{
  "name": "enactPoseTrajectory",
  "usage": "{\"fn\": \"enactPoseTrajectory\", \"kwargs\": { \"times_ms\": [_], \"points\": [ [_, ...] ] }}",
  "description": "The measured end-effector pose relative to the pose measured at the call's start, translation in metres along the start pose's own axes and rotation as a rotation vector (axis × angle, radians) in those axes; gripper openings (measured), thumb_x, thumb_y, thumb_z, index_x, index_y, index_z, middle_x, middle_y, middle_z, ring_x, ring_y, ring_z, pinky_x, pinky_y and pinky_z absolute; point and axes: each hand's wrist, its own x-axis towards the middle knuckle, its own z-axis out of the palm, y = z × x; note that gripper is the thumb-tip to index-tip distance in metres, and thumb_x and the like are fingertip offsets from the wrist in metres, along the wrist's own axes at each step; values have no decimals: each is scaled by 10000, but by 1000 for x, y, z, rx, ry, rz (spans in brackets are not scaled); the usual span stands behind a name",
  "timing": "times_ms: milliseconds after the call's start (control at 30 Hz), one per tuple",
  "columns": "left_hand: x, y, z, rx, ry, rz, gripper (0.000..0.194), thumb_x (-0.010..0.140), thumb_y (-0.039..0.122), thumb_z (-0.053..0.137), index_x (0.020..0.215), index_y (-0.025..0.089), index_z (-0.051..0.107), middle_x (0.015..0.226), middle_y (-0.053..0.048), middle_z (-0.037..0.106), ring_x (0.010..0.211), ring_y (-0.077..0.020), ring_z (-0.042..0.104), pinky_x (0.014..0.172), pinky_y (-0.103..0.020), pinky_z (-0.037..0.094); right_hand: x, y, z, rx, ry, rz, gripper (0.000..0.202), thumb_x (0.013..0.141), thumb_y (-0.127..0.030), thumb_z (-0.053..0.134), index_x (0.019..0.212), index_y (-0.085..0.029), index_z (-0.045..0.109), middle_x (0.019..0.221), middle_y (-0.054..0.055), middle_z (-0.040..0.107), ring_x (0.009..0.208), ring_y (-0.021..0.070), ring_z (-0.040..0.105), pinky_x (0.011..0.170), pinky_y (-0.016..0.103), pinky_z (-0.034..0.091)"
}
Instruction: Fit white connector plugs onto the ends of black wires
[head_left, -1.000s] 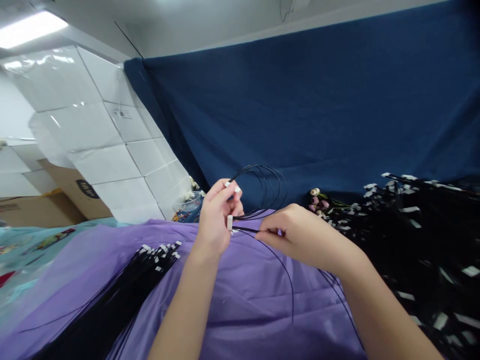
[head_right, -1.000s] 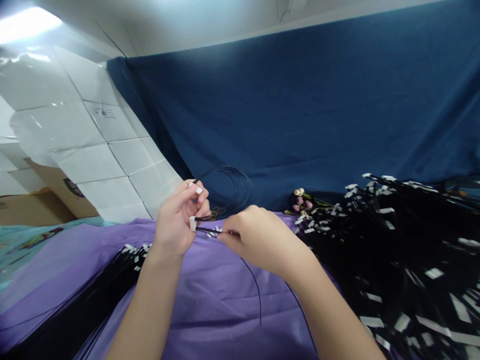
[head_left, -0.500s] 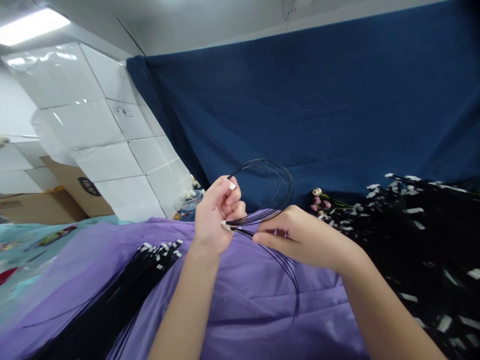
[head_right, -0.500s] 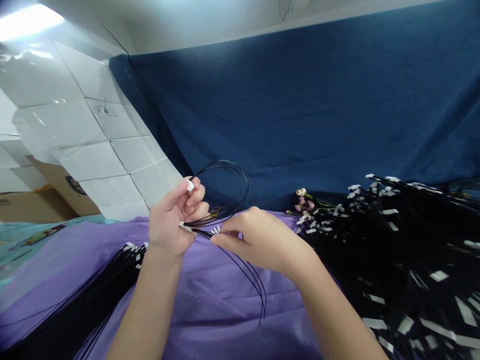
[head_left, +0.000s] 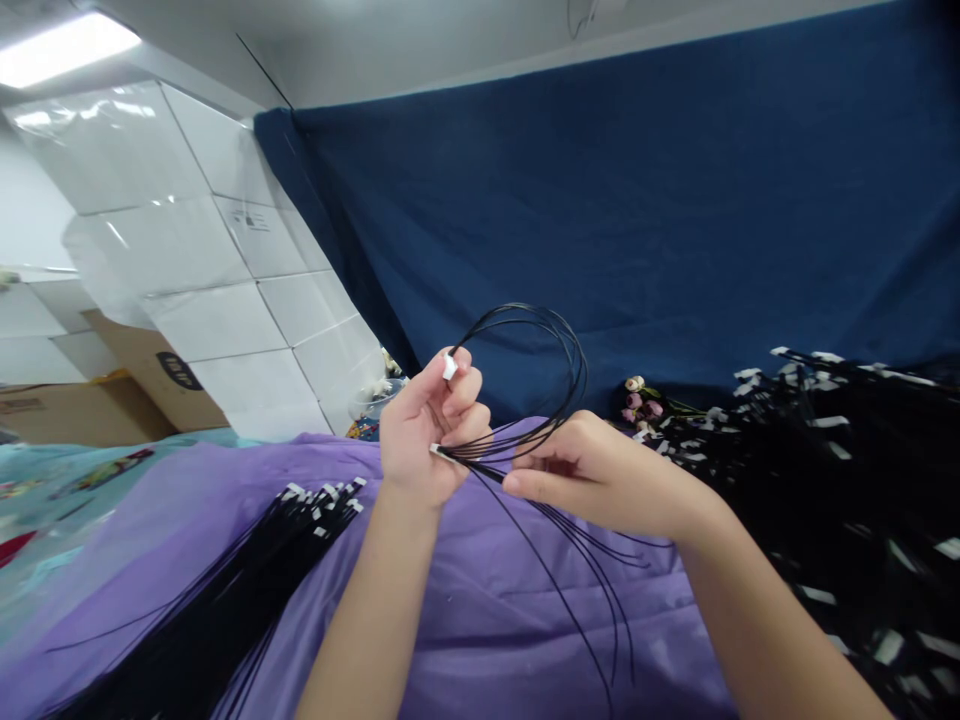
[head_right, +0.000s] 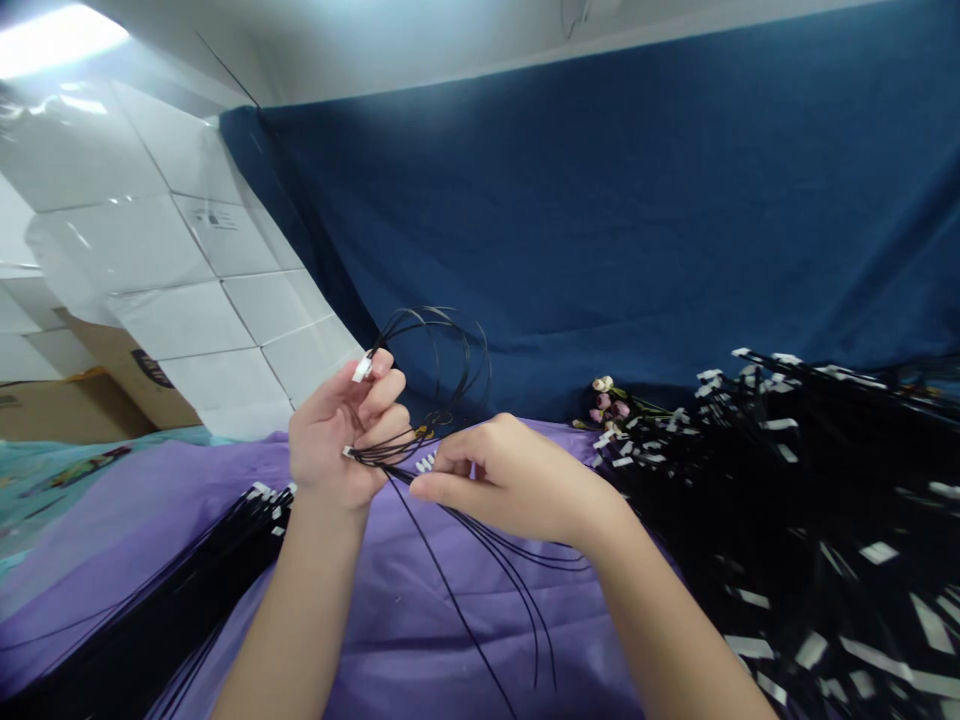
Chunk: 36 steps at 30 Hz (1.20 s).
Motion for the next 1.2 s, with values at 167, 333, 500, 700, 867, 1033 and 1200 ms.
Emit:
{"fn": "enactPoseTrajectory", "kwargs": {
  "times_ms": [167, 333, 500, 700, 867, 1033, 1200],
  "points": [
    [0, 0, -2, -16, -19, -11, 183, 919, 264, 421, 783, 163, 491, 561, 65, 218, 356, -23, 125, 309, -135, 189, 2, 4, 1, -73, 14, -50, 424, 955, -374, 470, 610, -146, 378, 582, -51, 330, 558, 60, 259, 513, 240, 227],
    [-1, 0, -2, 2, 29, -8, 161, 881, 282, 503, 768, 169, 482, 560, 67, 214, 342, -13, 126, 299, -131, 174, 3, 4, 2, -172, 112, -44, 261, 922, -254, 522, 689, -140, 548, 633, -38, 501, 583, 65, 370, 549, 234, 281],
    [1, 1, -3, 0, 46, -3, 139, 889, 260, 477, 788, 164, 481, 603, 58, 276, 354, -8, 144, 296, -132, 169, -1, 4, -5, -219, 127, -38, 160, 915, -227, 545, 864, -171, 687, 787, -20, 650, 678, 76, 528, 652, 217, 375],
    [2, 1, -2, 4, 52, 18, 97, 905, 232, 447, 874, 162, 507, 672, 49, 376, 354, -4, 175, 302, -148, 171, -8, 2, -13, -389, 209, 103, 145, 872, -234, 565, 781, -207, 674, 726, -27, 619, 636, 87, 514, 595, 231, 362],
    [1, -2, 3, 84, 108, 77, 55, 869, 208, 512, 889, 160, 529, 733, 37, 445, 350, 9, 231, 314, -146, 182, -14, 1, -15, -420, 161, 288, 188, 877, -297, 523, 770, -218, 656, 670, -17, 634, 581, 107, 507, 533, 245, 327],
    [2, -6, 4, 142, 147, 124, 90, 860, 238, 555, 905, 161, 567, 746, 33, 462, 348, 6, 262, 311, -156, 176, -18, 6, -19, -375, 244, 315, 209, 904, -292, 482, 891, -211, 675, 831, 27, 691, 727, 151, 604, 615, 251, 410],
    [4, -8, 5, 150, 205, 156, 109, 858, 250, 580, 939, 179, 572, 753, 44, 474, 347, 6, 266, 307, -157, 188, -14, 12, -20, -208, 474, 320, 275, 880, -373, 563, 1083, -217, 663, 902, 44, 704, 714, 157, 642, 579, 252, 465]
  ]
}}
